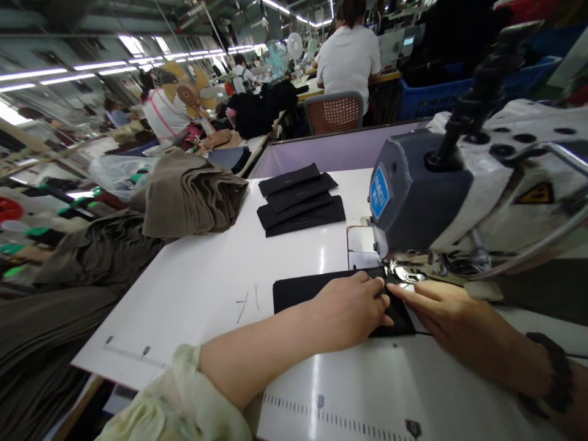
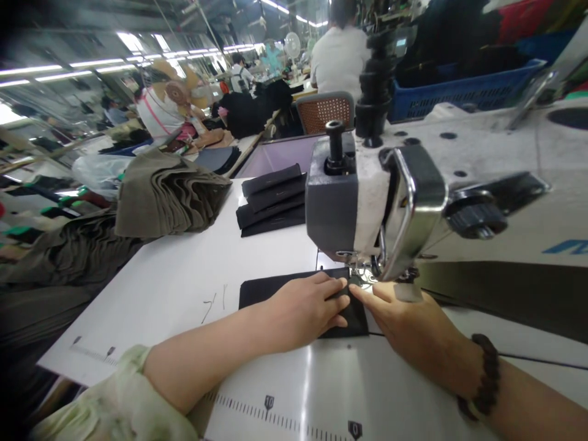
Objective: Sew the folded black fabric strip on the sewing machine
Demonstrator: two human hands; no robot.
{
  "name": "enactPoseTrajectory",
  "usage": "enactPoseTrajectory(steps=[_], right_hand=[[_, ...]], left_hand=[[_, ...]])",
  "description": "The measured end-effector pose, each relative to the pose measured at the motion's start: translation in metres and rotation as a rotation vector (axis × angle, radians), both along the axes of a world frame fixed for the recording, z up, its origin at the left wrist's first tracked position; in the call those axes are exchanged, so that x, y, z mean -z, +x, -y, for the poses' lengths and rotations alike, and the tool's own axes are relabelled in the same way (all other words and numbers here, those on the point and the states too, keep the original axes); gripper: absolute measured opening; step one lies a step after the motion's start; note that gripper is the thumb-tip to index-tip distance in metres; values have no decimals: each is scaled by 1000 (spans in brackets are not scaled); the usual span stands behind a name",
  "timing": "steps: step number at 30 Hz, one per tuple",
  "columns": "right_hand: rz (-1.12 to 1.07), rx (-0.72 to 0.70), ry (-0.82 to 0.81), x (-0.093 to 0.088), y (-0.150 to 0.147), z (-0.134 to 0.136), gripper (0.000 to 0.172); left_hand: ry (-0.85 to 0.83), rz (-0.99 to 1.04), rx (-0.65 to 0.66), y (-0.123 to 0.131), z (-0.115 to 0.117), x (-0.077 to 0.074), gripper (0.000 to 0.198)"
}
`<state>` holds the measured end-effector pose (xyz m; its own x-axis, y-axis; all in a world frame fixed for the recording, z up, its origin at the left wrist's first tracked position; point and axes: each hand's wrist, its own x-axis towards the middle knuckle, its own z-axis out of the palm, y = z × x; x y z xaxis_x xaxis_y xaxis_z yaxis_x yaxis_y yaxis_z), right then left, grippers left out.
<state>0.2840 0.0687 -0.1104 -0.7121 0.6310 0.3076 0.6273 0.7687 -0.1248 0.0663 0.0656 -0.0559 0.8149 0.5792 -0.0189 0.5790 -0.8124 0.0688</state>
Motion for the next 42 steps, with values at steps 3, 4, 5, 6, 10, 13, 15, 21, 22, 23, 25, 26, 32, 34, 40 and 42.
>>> enactPoseTrajectory(steps=[3,4,5,6,10,13,15,21,22,23,25,26,32,34,40,42], right_hand=[[-21,-4,9,-7,-3,1,38],[-28,-21,7,-11,-4,2,37],[-39,-49,5,-15,-4,4,35],[-52,-82,3,-20,-5,7,33],[-79,-181,-3,-37,-6,21,30],[-76,-169,15,-41,-9,27,33],[-72,-159,22,-41,-10,28,33],[-61,-134,71,-37,-11,25,30],[-58,-132,75,-36,-11,24,29],[-54,-131,79,-34,-10,23,29],[-41,-125,86,-29,-9,20,29],[-37,-116,88,-27,-9,18,29],[-39,-13,165,-22,-11,9,32],[-51,12,181,-22,-13,8,33],[-54,34,133,-17,-13,4,36],[-72,36,110,-21,-13,3,35]], left_hand=[[20,17,9,-3,-2,0,31],[28,26,16,-4,-2,0,30],[37,35,26,-4,-1,0,30],[44,45,43,-5,1,0,29],[34,76,158,-4,14,-7,27],[-7,67,204,-2,22,-11,31],[-15,62,199,-1,23,-12,32],[-35,63,172,-4,15,-6,27],[-38,63,166,-4,13,-6,27],[-40,63,162,-4,12,-5,27],[-42,68,148,-5,8,-5,27],[-45,73,140,-5,6,-4,26],[-12,143,108,-6,-8,5,23],[10,171,87,-6,-12,8,23],[32,238,16,-6,-24,17,21],[40,245,-7,-7,-27,19,21]])
